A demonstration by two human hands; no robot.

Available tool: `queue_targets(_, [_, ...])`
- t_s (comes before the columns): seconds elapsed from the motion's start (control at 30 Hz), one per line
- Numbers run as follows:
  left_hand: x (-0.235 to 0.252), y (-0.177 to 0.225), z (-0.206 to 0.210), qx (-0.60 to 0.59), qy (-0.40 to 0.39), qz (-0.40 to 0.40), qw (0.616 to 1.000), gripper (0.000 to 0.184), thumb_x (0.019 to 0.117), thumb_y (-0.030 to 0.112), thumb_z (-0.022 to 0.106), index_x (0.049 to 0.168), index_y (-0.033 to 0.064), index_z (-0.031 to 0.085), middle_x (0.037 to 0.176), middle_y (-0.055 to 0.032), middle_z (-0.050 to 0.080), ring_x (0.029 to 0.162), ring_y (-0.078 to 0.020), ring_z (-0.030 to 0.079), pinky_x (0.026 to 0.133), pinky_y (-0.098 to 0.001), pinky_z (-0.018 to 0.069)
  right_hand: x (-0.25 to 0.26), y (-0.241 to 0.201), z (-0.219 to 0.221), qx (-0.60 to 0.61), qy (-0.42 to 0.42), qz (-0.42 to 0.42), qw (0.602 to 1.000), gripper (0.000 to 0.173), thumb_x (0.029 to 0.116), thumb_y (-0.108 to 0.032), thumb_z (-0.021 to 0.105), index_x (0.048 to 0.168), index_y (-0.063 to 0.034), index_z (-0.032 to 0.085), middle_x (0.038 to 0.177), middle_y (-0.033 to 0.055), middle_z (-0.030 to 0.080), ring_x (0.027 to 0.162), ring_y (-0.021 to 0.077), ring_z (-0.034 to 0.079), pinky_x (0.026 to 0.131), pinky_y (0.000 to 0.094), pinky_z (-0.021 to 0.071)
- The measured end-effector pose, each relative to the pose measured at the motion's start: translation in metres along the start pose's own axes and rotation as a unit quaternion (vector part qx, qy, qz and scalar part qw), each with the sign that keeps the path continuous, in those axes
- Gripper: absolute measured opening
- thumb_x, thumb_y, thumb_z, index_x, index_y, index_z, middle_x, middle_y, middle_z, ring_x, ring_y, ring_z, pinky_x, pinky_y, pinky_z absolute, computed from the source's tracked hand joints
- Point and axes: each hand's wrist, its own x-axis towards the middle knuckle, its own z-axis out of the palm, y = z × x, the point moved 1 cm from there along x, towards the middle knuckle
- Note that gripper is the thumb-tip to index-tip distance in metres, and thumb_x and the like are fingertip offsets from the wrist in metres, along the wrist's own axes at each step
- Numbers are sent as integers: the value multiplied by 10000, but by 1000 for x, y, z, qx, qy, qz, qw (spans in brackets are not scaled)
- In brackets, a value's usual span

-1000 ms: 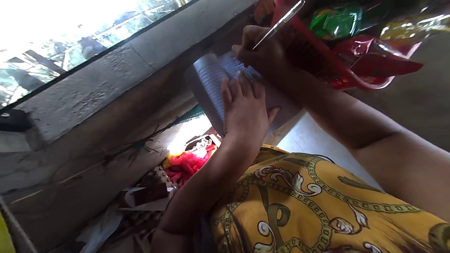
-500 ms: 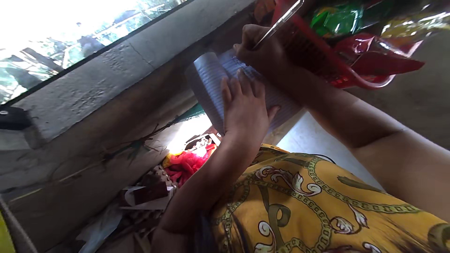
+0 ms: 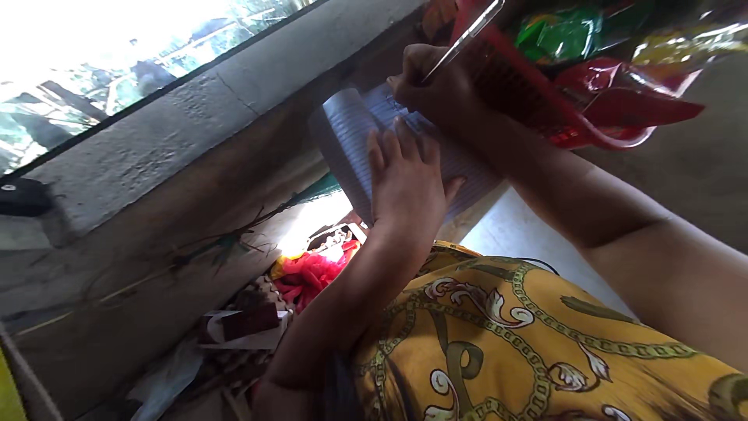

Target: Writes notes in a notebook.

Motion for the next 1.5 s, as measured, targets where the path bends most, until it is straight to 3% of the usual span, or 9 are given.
queue_targets(0.2, [0,0,1,0,2,1,1000,834,949,705,491,1476,60,509,1564,-252,410,1405,-438,435,1179,-603,223,0,3,2,35,45,-8,998,234,946,-109,637,743,-119,519,634,-80,521,543,-26,516,534,158,459])
queue_targets(0.3, [0,0,2,3,2,1,1000,829,950,705,490,1468,58,517,1560,-256,413,1407,-438,435,1181,-602,226,0,3,3,25,33,-10,999,249,947,-109,638,733,-114,510,624,-71,486,538,-15,456,523,168,383])
queue_targets(0.8, [-1,-1,1,-21,-5,0,1000,828,958,696,485,1485,58,498,1568,-259,400,1423,-444,411,1189,-607,203,0,3,-2,-31,19,-1,999,219,953,-140,606,754,-118,516,643,-69,473,553,-13,443,536,173,369])
queue_targets(0.93, [-1,-1,2,-9,2,0,1000,834,954,703,482,1492,66,498,1567,-245,413,1418,-436,424,1185,-605,214,1,5,-1,-1,27,-4,1000,220,963,-137,619,768,-113,522,652,-65,511,553,-13,500,543,169,443])
queue_targets(1.03, [-1,0,0,-2,-12,2,1000,833,960,702,473,1487,57,493,1573,-256,396,1421,-443,415,1185,-607,214,-2,1,3,-21,44,-16,999,228,955,-125,622,751,-97,524,646,-56,480,561,-3,441,544,178,367])
queue_targets(1.2, [-2,0,1,2,-8,-1,1000,845,961,708,462,1507,63,475,1572,-252,399,1420,-435,418,1182,-603,217,3,12,-1,45,52,6,998,211,947,-130,638,769,-122,525,646,-78,533,547,-11,535,534,179,483])
queue_targets(1.33, [-1,1,2,-6,-5,1,1000,836,963,694,477,1500,54,480,1573,-255,397,1429,-444,403,1182,-613,210,1,8,-2,7,36,11,999,218,946,-133,633,758,-117,525,637,-71,485,542,-7,464,531,174,402])
queue_targets(1.5, [-2,0,3,-10,10,2,1000,838,957,702,478,1490,55,491,1561,-256,414,1416,-442,423,1179,-605,224,2,9,-3,-7,27,3,1000,211,954,-128,621,764,-115,529,643,-69,503,547,-12,491,536,166,427])
